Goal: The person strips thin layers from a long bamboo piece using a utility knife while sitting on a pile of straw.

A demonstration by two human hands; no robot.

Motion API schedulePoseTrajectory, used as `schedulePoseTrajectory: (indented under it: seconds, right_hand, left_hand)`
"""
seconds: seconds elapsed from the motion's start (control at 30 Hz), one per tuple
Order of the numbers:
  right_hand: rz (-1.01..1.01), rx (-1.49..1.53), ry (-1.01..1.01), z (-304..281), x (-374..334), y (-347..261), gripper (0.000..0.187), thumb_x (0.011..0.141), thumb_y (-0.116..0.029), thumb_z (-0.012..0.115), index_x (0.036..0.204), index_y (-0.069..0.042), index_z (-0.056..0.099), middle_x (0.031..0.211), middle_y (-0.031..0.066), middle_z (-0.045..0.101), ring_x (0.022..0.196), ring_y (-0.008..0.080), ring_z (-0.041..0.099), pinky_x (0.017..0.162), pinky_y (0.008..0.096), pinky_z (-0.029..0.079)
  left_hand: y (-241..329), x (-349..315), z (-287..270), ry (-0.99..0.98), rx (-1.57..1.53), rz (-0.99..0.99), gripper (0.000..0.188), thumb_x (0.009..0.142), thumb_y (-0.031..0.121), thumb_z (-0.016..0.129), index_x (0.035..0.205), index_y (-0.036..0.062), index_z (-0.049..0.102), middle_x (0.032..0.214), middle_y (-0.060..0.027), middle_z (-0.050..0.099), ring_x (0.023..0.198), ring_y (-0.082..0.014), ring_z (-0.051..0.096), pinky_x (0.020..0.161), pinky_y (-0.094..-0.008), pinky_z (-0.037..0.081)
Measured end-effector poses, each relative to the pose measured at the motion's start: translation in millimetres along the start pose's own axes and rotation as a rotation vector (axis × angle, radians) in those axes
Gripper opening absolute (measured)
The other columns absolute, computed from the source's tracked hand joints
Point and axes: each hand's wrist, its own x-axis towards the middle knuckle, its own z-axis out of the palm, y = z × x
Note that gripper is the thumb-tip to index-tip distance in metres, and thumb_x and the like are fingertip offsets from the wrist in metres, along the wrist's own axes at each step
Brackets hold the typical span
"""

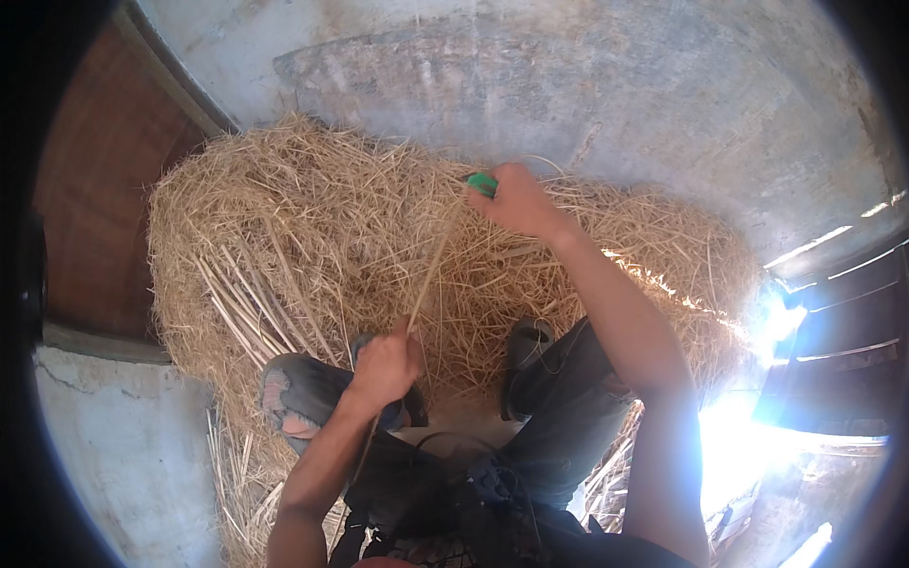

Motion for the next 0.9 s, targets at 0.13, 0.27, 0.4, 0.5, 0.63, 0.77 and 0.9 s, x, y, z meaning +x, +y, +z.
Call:
schedulePoseTrajectory:
  seconds: [0.13,0.27,0.4,0.5,0.63,0.77,0.9]
  right_hand:
    - [-0.083,0.031,-0.170,6,-19,-27,0.048,0.090,-0.038,0.075,0.068,0.002,0.059,0.057,0.0146,0.054,0.055,0.0243,0.053,0.056,0.0420,0.046]
    - [-0.002,0.064,-0.246,9,-20,-29,0.057,0.090,-0.050,0.075,0.063,-0.005,0.054,0.053,0.0058,0.049,0.050,0.0186,0.050,0.053,0.0380,0.043]
    - [0.229,0.154,-0.206,8,-8,-21,0.062,0.089,-0.061,0.073,0.062,-0.010,0.054,0.051,-0.0017,0.043,0.046,0.0137,0.046,0.049,0.0353,0.040]
    - [0.153,0.231,-0.189,20,-16,-23,0.060,0.091,-0.059,0.072,0.063,-0.009,0.054,0.051,-0.0011,0.044,0.046,0.0124,0.046,0.047,0.0330,0.038]
    - [0.245,0.495,-0.259,11,-20,-37,0.045,0.093,-0.049,0.072,0.078,-0.009,0.060,0.056,-0.0040,0.045,0.046,0.0107,0.045,0.048,0.0339,0.037]
    - [0.297,0.648,-0.130,10,-10,-19,0.040,0.095,-0.036,0.074,0.074,-0.013,0.049,0.055,-0.0059,0.039,0.044,0.0069,0.039,0.045,0.0287,0.032]
    - [0.350,0.710,0.099,-8,1,5,0.036,0.095,-0.036,0.073,0.078,-0.013,0.051,0.057,-0.0051,0.041,0.048,0.0065,0.038,0.048,0.0286,0.034]
  left_hand:
    - [-19,4,-4,0.089,0.060,-0.089,0.044,0.100,0.023,0.052,0.132,-0.0076,0.054,0.087,-0.0337,0.069,0.086,-0.0504,0.069,0.082,-0.0585,0.054]
    - [-23,0,-7,0.056,-0.170,0.010,0.047,0.103,0.029,0.051,0.131,-0.0072,0.056,0.089,-0.0319,0.070,0.089,-0.0457,0.072,0.081,-0.0523,0.055]
    - [-18,3,0,0.009,-0.485,0.247,0.043,0.105,0.022,0.055,0.139,-0.0031,0.054,0.070,-0.0082,0.061,0.060,-0.0254,0.062,0.060,-0.0380,0.048]
    - [-12,3,-4,-0.175,-0.722,0.094,0.044,0.106,0.023,0.054,0.143,0.0000,0.052,0.066,-0.0014,0.053,0.058,-0.0137,0.053,0.057,-0.0303,0.044]
    - [-3,-1,-19,-0.313,-0.923,-0.001,0.050,0.102,0.020,0.058,0.149,0.0043,0.046,0.072,0.0000,0.051,0.064,-0.0083,0.050,0.060,-0.0243,0.042]
    - [-3,-2,-7,-0.215,-0.983,0.089,0.062,0.095,0.008,0.058,0.154,0.0041,0.039,0.080,-0.0016,0.053,0.061,-0.0093,0.049,0.055,-0.0254,0.040]
    - [-15,-1,-4,-0.355,-0.920,0.119,0.070,0.090,0.005,0.061,0.156,0.0075,0.036,0.087,-0.0032,0.056,0.066,-0.0092,0.052,0.058,-0.0248,0.043]
